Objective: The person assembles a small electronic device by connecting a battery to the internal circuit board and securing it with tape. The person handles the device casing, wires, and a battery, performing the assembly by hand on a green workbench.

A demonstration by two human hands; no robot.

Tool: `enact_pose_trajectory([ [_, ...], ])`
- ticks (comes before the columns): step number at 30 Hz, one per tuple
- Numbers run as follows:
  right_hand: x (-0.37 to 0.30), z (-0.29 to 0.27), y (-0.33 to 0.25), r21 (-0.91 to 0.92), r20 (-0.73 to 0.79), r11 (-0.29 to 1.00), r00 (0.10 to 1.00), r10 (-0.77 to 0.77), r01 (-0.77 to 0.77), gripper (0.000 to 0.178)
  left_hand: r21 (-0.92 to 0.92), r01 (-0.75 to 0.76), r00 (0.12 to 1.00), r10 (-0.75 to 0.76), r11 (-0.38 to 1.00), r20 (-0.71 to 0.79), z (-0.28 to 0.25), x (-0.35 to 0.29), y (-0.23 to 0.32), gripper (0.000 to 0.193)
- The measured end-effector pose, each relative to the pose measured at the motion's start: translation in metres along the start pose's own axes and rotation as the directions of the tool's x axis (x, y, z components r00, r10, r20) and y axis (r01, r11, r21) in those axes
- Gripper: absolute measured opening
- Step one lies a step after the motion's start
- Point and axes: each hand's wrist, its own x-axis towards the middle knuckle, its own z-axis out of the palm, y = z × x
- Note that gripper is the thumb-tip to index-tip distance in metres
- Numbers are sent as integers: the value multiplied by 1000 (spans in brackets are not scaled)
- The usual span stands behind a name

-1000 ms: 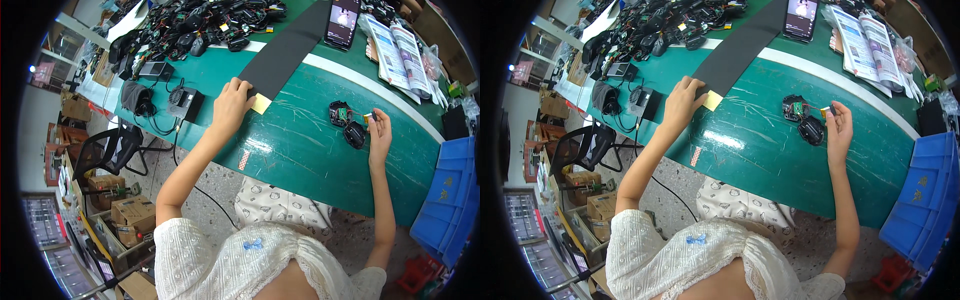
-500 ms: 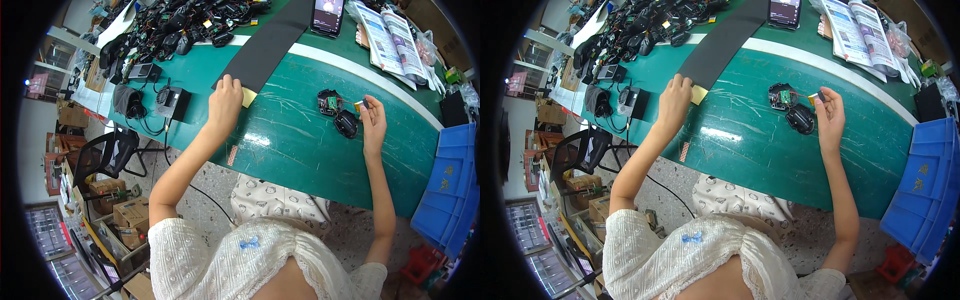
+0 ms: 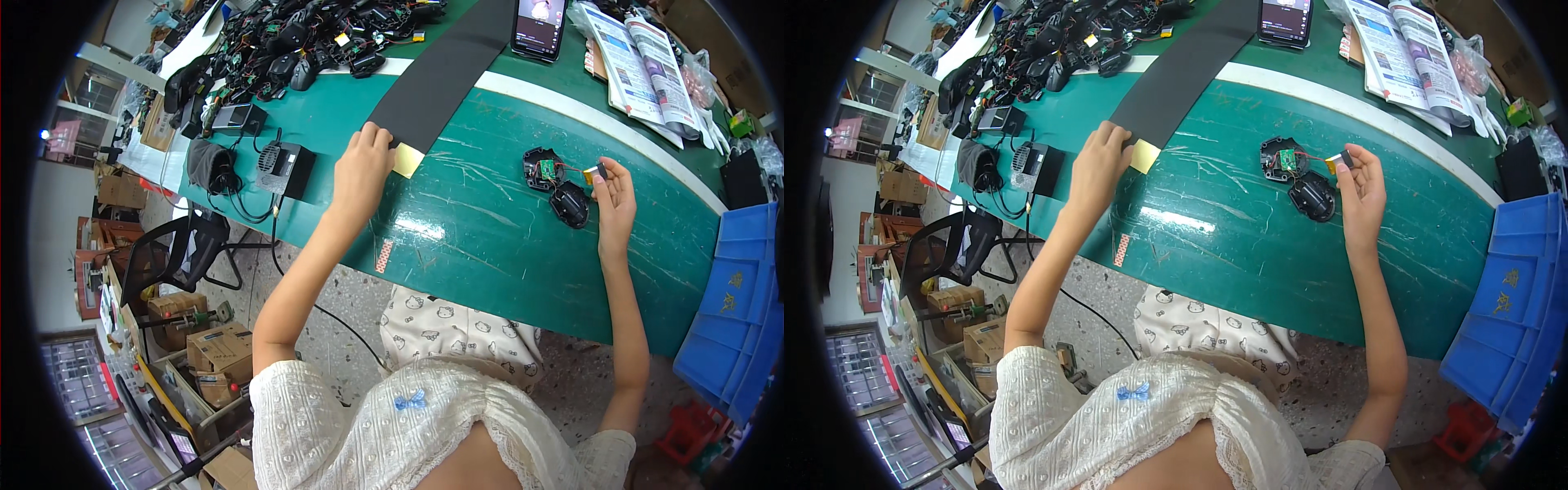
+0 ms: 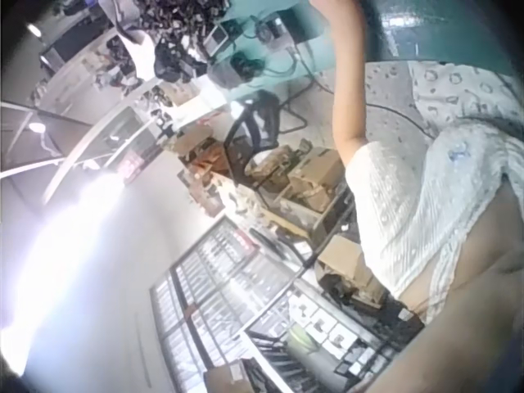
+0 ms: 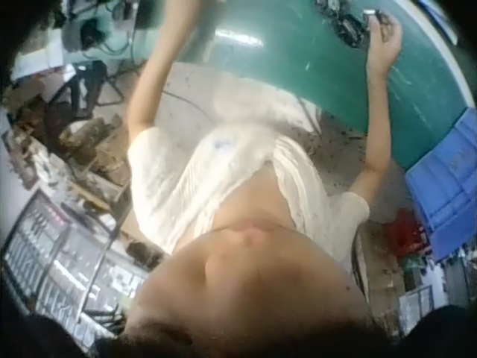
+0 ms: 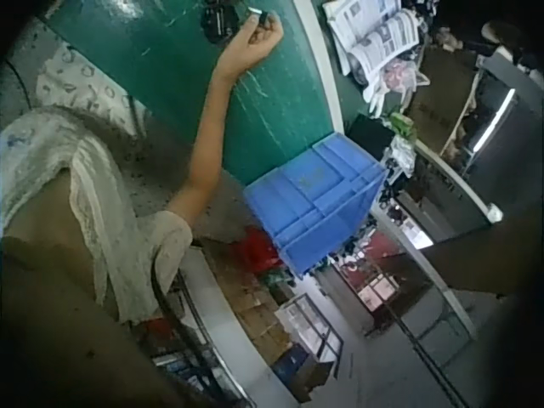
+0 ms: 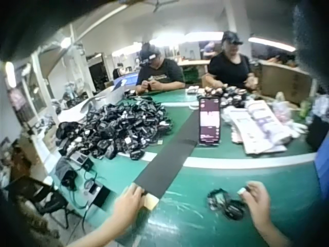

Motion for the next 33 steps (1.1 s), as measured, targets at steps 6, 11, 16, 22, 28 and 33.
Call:
enact_pose_trajectory([
  [6, 0, 2, -1, 33, -9, 999, 1000, 14, -13, 28, 116, 33, 999, -30, 993, -24, 5, 0, 1, 19],
  [11, 1, 0, -1, -5, 3, 1000, 1000, 27, -27, 28, -118, 77, 997, -75, 990, 22, 1, 2, -9, 18],
  [16, 1, 1, -1, 26, 22, 999, 999, 24, -24, 28, -739, 391, 918, -288, 549, 271, -3, -5, -40, 23],
  [22, -1, 2, -4, 28, 19, 999, 1000, 14, -14, 26, -895, 426, 853, -388, 129, 350, -14, -20, -27, 25],
  [28, -6, 7, -16, 84, 22, 993, 996, -82, 79, 24, -944, 317, 920, -274, 96, 281, -44, -16, 20, 18],
  [33, -6, 2, -12, 11, 105, 980, 974, -199, 199, 12, -947, 312, 947, -101, 79, 304, -65, 0, 75, 13],
])
